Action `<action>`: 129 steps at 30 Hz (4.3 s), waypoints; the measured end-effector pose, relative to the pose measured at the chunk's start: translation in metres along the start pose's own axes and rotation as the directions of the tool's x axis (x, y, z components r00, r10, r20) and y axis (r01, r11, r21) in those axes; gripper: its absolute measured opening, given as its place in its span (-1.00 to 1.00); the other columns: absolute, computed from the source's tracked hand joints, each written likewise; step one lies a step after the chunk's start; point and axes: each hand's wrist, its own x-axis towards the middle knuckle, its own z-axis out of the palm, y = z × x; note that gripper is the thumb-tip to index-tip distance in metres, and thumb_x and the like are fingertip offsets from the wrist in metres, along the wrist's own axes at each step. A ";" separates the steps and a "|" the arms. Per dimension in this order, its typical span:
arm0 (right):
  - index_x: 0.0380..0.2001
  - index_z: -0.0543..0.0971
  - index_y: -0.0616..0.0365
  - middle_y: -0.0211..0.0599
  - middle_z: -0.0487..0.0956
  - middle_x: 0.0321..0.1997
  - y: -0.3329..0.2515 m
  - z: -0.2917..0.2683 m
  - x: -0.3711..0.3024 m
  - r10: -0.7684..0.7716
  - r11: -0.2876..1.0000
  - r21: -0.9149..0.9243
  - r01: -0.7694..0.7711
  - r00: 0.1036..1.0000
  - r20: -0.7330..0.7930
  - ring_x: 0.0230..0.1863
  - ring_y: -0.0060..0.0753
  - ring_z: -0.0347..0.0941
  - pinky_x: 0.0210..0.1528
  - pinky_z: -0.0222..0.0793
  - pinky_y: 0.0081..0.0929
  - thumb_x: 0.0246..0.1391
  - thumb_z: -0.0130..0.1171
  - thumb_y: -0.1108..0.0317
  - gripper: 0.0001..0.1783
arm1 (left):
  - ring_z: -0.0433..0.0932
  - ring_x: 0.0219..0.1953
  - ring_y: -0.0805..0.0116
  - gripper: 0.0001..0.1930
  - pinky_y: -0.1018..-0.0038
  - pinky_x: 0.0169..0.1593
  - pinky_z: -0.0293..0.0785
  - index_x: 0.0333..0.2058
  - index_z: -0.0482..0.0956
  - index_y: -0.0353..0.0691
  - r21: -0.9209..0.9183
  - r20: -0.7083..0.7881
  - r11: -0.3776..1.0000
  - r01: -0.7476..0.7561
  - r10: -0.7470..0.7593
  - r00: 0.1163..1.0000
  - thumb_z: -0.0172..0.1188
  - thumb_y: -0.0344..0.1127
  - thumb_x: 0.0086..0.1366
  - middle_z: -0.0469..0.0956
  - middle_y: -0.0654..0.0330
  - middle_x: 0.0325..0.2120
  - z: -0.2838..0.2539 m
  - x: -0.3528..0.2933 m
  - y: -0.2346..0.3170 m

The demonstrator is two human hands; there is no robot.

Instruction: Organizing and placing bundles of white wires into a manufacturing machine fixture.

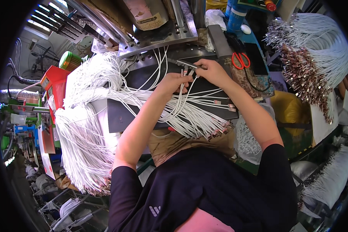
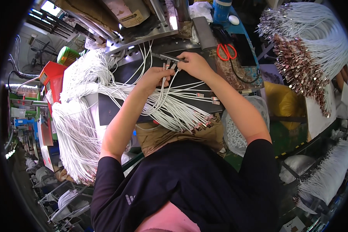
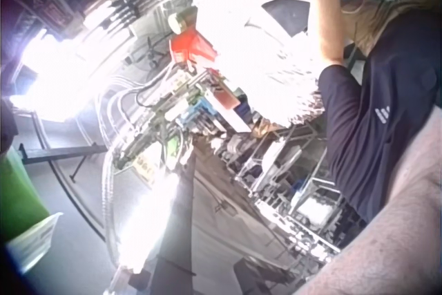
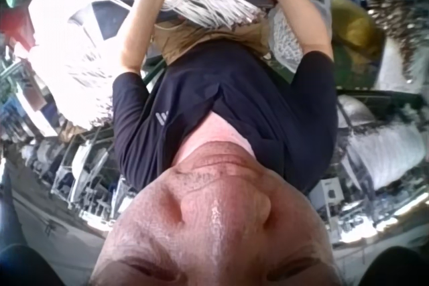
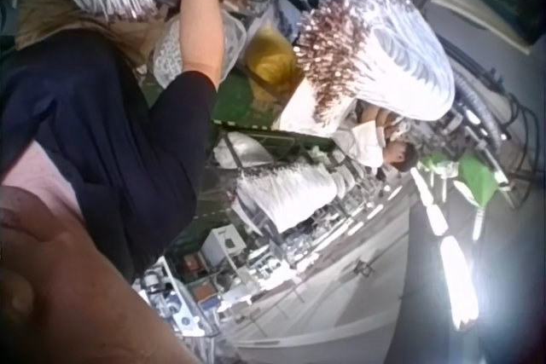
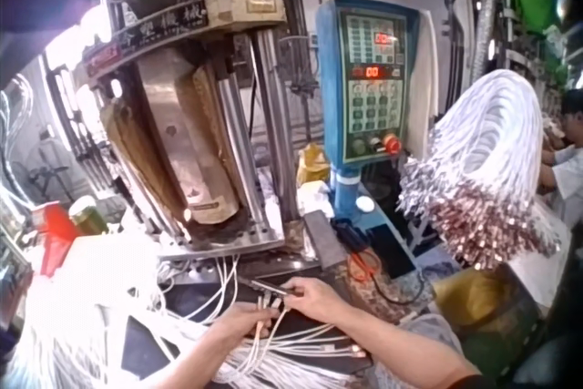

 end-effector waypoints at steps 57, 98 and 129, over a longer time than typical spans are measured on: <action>-0.27 0.71 0.07 -0.09 0.66 -0.33 -0.031 -0.001 -0.020 -0.079 0.903 -0.418 0.098 0.995 0.063 -0.17 0.05 0.56 -0.08 0.41 -0.19 0.30 -0.14 -0.19 -0.39 | 0.60 -0.44 0.13 -0.78 0.25 -0.39 0.50 -0.48 0.54 -0.23 0.982 0.054 0.077 -0.175 0.766 0.641 0.26 -0.21 0.18 0.56 0.12 -0.51 0.075 -0.029 -0.008; -0.14 0.61 0.11 -0.16 0.57 -0.31 -0.025 0.007 0.062 -0.411 0.651 -0.731 0.203 0.905 -0.114 -0.12 -0.01 0.44 -0.06 0.36 -0.15 0.15 0.20 0.10 -0.66 | 0.65 -0.16 0.11 -0.68 0.32 -0.10 0.52 -0.06 0.62 -0.17 0.880 -0.456 0.329 0.344 0.790 0.410 0.02 -0.11 0.45 0.66 0.06 -0.22 -0.217 -0.128 0.071; -0.03 0.49 0.30 0.14 0.54 -0.11 0.078 -0.016 0.320 -0.705 0.588 -0.714 0.380 0.673 -0.223 -0.06 0.07 0.46 0.07 0.35 -0.14 0.34 -0.07 0.23 -0.65 | 0.65 -0.40 -0.01 -0.64 0.14 -0.23 0.57 -0.48 0.69 -0.23 0.962 -0.177 0.273 -0.031 0.703 0.689 0.09 -0.06 0.21 0.63 -0.03 -0.50 -0.056 0.067 0.080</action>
